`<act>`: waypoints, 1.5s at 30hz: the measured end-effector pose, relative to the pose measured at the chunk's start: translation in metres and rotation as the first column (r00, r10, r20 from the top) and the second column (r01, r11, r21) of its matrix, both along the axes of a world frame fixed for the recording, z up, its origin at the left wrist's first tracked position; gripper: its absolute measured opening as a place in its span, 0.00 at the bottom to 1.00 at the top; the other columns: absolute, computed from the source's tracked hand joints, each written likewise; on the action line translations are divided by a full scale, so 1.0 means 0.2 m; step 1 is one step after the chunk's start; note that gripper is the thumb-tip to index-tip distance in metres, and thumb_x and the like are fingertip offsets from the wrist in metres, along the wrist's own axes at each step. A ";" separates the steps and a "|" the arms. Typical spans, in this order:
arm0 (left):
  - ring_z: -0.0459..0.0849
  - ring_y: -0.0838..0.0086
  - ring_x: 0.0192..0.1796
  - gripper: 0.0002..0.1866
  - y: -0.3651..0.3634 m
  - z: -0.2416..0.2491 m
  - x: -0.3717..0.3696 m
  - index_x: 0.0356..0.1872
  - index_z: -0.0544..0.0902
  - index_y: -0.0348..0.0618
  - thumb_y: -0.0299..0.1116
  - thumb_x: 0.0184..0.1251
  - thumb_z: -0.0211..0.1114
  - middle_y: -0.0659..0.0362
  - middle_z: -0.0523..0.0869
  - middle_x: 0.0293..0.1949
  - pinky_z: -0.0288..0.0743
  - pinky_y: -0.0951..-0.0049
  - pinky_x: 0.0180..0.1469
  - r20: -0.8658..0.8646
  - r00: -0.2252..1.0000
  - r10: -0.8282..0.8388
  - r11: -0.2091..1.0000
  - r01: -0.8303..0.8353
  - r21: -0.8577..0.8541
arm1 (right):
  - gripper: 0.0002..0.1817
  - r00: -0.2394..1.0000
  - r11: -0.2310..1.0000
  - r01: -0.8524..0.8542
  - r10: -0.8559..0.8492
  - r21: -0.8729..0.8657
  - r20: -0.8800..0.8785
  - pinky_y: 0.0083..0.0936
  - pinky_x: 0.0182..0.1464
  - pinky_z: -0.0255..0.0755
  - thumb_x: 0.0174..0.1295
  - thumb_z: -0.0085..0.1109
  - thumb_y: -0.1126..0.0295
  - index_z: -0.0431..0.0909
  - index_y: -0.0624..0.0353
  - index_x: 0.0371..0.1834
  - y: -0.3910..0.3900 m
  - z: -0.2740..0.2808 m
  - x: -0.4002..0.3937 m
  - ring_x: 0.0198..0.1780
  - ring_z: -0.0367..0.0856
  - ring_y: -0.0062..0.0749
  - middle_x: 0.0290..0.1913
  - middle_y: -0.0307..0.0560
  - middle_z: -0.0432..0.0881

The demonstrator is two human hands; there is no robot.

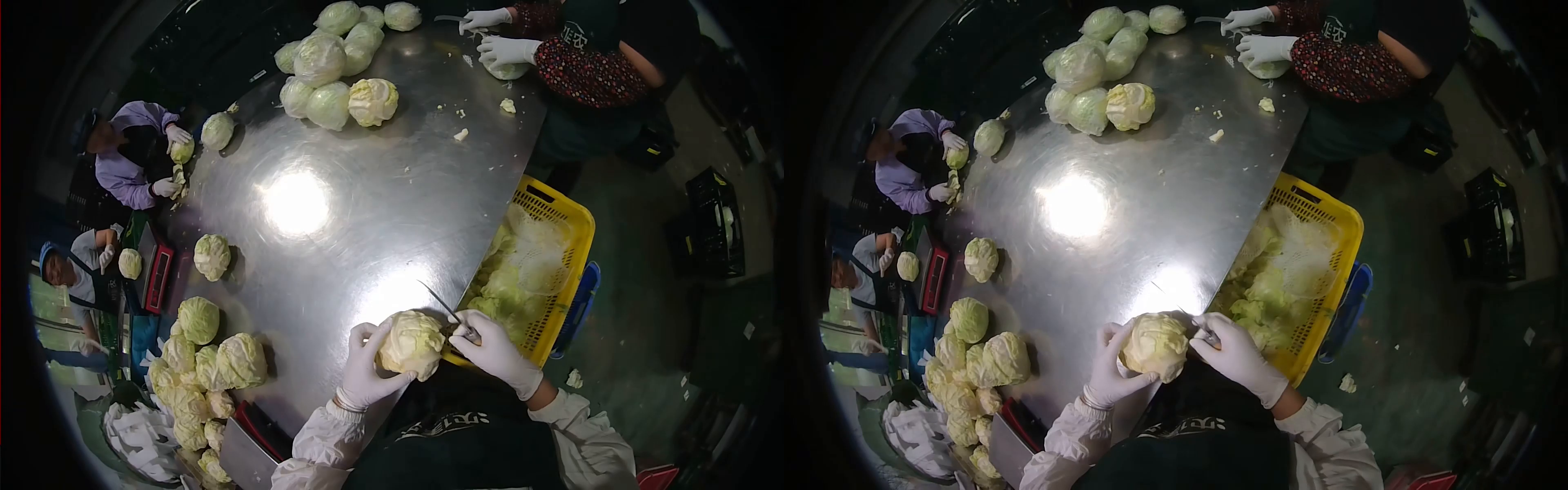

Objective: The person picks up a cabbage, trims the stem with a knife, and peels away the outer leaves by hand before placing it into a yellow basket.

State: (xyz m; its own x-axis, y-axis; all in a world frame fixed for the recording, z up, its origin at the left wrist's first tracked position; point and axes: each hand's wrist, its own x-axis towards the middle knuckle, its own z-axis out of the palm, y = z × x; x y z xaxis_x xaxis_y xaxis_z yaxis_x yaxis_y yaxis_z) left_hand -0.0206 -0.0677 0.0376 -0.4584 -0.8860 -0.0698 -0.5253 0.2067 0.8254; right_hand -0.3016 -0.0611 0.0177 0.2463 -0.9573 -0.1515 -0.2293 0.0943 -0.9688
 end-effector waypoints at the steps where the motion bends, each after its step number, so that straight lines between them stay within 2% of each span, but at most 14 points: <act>1: 0.71 0.55 0.65 0.53 0.04 0.01 -0.03 0.76 0.70 0.39 0.42 0.46 0.85 0.47 0.69 0.60 0.67 0.58 0.72 0.043 0.995 0.092 0.995 -0.091 -0.029 | 0.22 0.997 0.985 0.057 -0.063 0.165 0.034 0.22 0.48 0.76 0.66 0.70 0.71 0.76 0.68 0.59 0.03 -0.04 0.00 0.43 0.81 0.26 0.48 0.45 0.80; 2: 0.71 0.57 0.62 0.52 0.07 0.01 -0.05 0.75 0.70 0.39 0.42 0.45 0.85 0.49 0.68 0.56 0.68 0.58 0.70 0.082 0.979 0.185 0.982 -0.180 -0.063 | 0.18 0.994 0.993 0.102 -0.105 0.067 0.037 0.20 0.40 0.73 0.67 0.68 0.72 0.77 0.67 0.57 0.08 -0.07 0.02 0.33 0.74 0.22 0.42 0.41 0.77; 5: 0.71 0.56 0.62 0.51 0.11 -0.05 -0.08 0.72 0.71 0.39 0.43 0.44 0.86 0.49 0.67 0.58 0.67 0.57 0.71 -0.010 0.968 0.249 0.963 -0.249 -0.107 | 0.19 0.995 0.991 0.101 -0.103 -0.085 -0.020 0.20 0.41 0.74 0.68 0.68 0.71 0.77 0.67 0.57 0.16 -0.09 0.05 0.33 0.75 0.22 0.44 0.41 0.79; 10: 0.70 0.52 0.67 0.49 0.17 -0.12 -0.06 0.70 0.72 0.40 0.42 0.45 0.86 0.47 0.68 0.62 0.66 0.54 0.73 -0.079 0.984 0.159 0.970 -0.171 -0.174 | 0.33 0.997 0.997 0.068 -0.066 -0.046 0.043 0.26 0.63 0.76 0.69 0.68 0.64 0.69 0.68 0.73 0.21 -0.08 0.06 0.68 0.79 0.39 0.68 0.57 0.76; 13: 0.67 0.47 0.74 0.48 0.25 -0.15 -0.05 0.70 0.72 0.40 0.39 0.46 0.86 0.44 0.68 0.69 0.64 0.51 0.75 -0.047 0.997 0.057 0.956 -0.068 -0.286 | 0.33 1.000 0.996 0.003 -0.002 -0.093 0.016 0.26 0.67 0.74 0.68 0.70 0.65 0.68 0.70 0.72 0.20 -0.03 0.05 0.69 0.78 0.37 0.68 0.57 0.76; 20: 0.64 0.44 0.76 0.67 0.43 -0.26 -0.07 0.81 0.51 0.35 0.42 0.44 0.90 0.38 0.60 0.73 0.62 0.48 0.77 -0.167 0.968 0.186 0.974 -0.204 -0.099 | 0.41 0.926 0.942 -0.106 -0.023 0.318 0.377 0.23 0.65 0.74 0.64 0.75 0.70 0.63 0.70 0.76 0.26 0.01 0.03 0.68 0.75 0.25 0.68 0.48 0.76; 23: 0.64 0.43 0.76 0.71 0.45 -0.27 -0.08 0.81 0.48 0.32 0.44 0.43 0.91 0.38 0.60 0.72 0.63 0.50 0.77 -0.121 0.937 0.327 0.943 -0.332 -0.018 | 0.44 0.913 0.941 -0.110 -0.031 0.319 0.407 0.17 0.54 0.77 0.62 0.76 0.70 0.60 0.67 0.78 0.30 0.00 0.04 0.55 0.78 0.16 0.67 0.43 0.77; 25: 0.65 0.44 0.75 0.72 0.46 -0.34 -0.07 0.81 0.46 0.30 0.44 0.42 0.91 0.38 0.61 0.72 0.63 0.51 0.76 -0.223 0.943 0.247 0.968 -0.231 0.096 | 0.45 0.968 0.932 -0.149 0.069 0.330 0.241 0.13 0.42 0.74 0.60 0.77 0.70 0.61 0.66 0.78 0.32 -0.01 0.02 0.40 0.75 0.10 0.63 0.40 0.79; 29: 0.67 0.46 0.74 0.73 0.50 -0.38 -0.07 0.81 0.46 0.29 0.43 0.41 0.91 0.38 0.61 0.72 0.63 0.51 0.76 -0.287 0.902 0.323 0.943 -0.281 0.179 | 0.45 0.961 0.934 -0.147 0.057 0.326 0.271 0.18 0.60 0.74 0.59 0.78 0.74 0.62 0.63 0.78 0.34 -0.09 0.04 0.62 0.75 0.18 0.68 0.40 0.74; 33: 0.67 0.47 0.75 0.72 0.49 -0.38 -0.05 0.81 0.46 0.29 0.42 0.41 0.91 0.37 0.61 0.73 0.64 0.52 0.76 -0.282 0.908 0.310 0.950 -0.286 0.126 | 0.45 0.966 0.909 -0.174 0.083 0.379 0.244 0.21 0.64 0.73 0.59 0.78 0.74 0.62 0.64 0.78 0.31 -0.05 0.04 0.65 0.74 0.21 0.68 0.42 0.74; 36: 0.66 0.49 0.76 0.73 0.48 -0.37 -0.05 0.81 0.45 0.29 0.41 0.41 0.91 0.37 0.61 0.73 0.64 0.52 0.77 -0.283 0.907 0.313 0.949 -0.282 0.143 | 0.45 0.962 0.961 -0.130 0.061 0.246 0.267 0.16 0.50 0.76 0.59 0.77 0.70 0.61 0.65 0.78 0.30 -0.05 0.06 0.49 0.80 0.16 0.68 0.47 0.77; 38: 0.66 0.50 0.76 0.73 0.47 -0.36 -0.06 0.81 0.44 0.29 0.41 0.41 0.91 0.38 0.61 0.74 0.64 0.53 0.77 -0.300 0.898 0.321 0.945 -0.283 0.163 | 0.45 0.959 0.971 -0.128 0.070 0.202 0.273 0.24 0.67 0.72 0.60 0.76 0.71 0.60 0.69 0.78 0.29 -0.04 0.07 0.67 0.76 0.26 0.71 0.52 0.74; 41: 0.66 0.52 0.76 0.74 0.47 -0.35 -0.06 0.82 0.42 0.29 0.40 0.42 0.91 0.39 0.62 0.74 0.63 0.54 0.78 -0.332 0.886 0.323 0.941 -0.263 0.212 | 0.45 0.980 0.988 -0.088 0.064 0.123 0.191 0.30 0.76 0.64 0.61 0.75 0.71 0.58 0.72 0.78 0.30 -0.09 0.07 0.75 0.69 0.31 0.72 0.53 0.73; 45: 0.68 0.55 0.76 0.71 0.40 -0.27 -0.05 0.82 0.42 0.31 0.37 0.46 0.89 0.42 0.63 0.75 0.64 0.55 0.78 -0.409 0.821 0.398 0.903 -0.272 0.332 | 0.42 0.866 0.933 -0.087 -0.103 0.349 0.490 0.29 0.73 0.67 0.64 0.73 0.70 0.60 0.71 0.78 0.27 -0.08 0.10 0.72 0.72 0.32 0.72 0.53 0.72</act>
State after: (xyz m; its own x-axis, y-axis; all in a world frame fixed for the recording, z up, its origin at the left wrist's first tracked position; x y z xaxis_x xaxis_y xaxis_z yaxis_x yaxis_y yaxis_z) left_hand -0.0316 0.0125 -0.0155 -0.1705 -0.9712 -0.1661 -0.0737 -0.1555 0.9851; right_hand -0.2807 -0.0064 0.0026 0.3712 -0.8661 -0.3347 0.2706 0.4457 -0.8533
